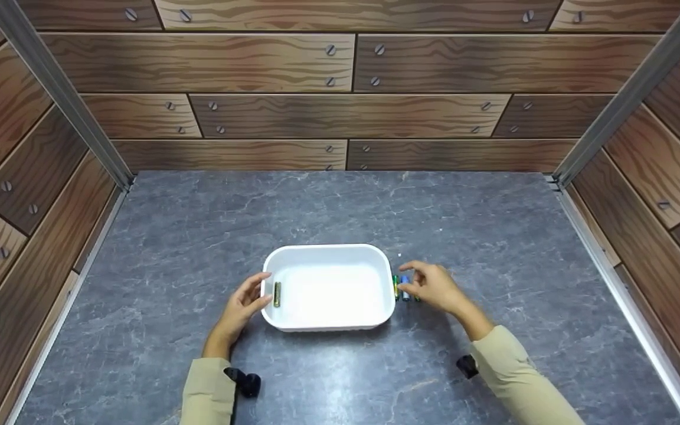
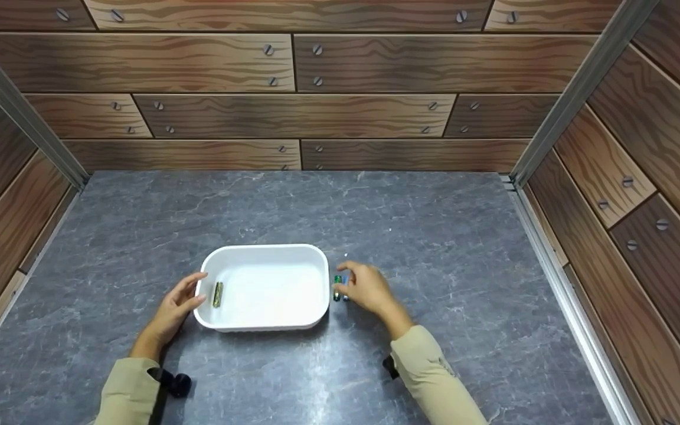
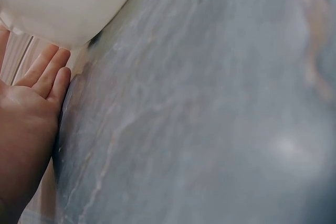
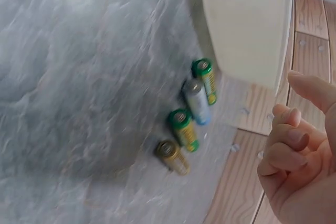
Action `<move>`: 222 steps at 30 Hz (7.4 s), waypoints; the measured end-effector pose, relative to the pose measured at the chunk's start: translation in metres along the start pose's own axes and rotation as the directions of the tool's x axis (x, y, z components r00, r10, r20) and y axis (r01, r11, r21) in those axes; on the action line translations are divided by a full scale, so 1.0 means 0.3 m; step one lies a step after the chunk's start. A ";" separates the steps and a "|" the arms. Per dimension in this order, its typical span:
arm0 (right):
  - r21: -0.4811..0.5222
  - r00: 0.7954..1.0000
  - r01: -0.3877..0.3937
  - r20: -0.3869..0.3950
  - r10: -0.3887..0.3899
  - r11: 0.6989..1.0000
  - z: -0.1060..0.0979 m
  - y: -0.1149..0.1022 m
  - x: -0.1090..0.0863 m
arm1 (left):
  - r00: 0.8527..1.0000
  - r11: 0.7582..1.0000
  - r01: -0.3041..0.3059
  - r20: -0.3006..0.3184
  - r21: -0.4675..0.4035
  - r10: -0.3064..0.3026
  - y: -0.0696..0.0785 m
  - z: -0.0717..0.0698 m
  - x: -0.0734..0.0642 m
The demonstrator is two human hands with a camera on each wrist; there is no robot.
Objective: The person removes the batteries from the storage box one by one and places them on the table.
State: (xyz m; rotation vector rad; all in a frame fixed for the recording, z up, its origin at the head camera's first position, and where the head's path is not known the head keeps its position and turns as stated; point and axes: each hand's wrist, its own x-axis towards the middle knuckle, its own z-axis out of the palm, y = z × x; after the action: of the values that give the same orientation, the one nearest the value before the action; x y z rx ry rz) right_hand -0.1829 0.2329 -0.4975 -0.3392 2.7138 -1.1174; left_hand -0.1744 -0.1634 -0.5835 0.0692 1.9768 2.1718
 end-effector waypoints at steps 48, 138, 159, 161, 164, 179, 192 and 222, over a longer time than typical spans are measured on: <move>-0.150 0.948 0.278 0.202 -0.246 0.949 0.320 -0.265 0.095 | 1.000 1.000 -0.007 0.006 -0.002 0.007 0.002 0.002 -0.001; -0.422 0.988 0.151 0.101 -0.119 0.894 0.537 -0.422 0.252 | 0.998 0.998 -0.070 0.001 -0.008 0.070 -0.003 0.002 0.003; -0.318 0.987 0.151 0.104 -0.123 0.936 0.446 -0.367 0.211 | 0.998 0.998 -0.060 -0.022 -0.006 0.060 -0.009 0.007 -0.003; -0.307 0.987 0.148 0.106 -0.120 0.940 0.431 -0.363 0.208 | 0.998 0.998 -0.060 -0.025 -0.008 0.059 -0.009 0.007 -0.004; -0.294 0.988 0.136 0.109 -0.109 0.946 0.410 -0.356 0.205 | 0.998 0.999 -0.052 -0.031 -0.014 0.052 -0.008 0.007 -0.003; -0.239 0.988 0.133 0.103 -0.111 0.962 0.335 -0.309 0.172 | 0.999 0.999 -0.033 -0.025 -0.002 0.033 -0.005 0.005 -0.003; -0.221 0.988 0.145 0.078 -0.130 0.964 0.266 -0.250 0.132 | 0.998 0.999 -0.045 -0.040 -0.006 0.045 -0.005 0.008 -0.005; -0.145 0.986 0.162 0.052 -0.156 0.976 0.103 -0.132 0.050 | 0.998 0.998 -0.055 -0.038 -0.017 0.054 -0.008 0.008 -0.003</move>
State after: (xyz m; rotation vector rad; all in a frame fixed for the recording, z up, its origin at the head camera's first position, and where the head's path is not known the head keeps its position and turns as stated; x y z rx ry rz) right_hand -0.1838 0.1809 -0.4922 -0.6041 2.7818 -0.9347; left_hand -0.1730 -0.1609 -0.5854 0.0813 1.9970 2.2405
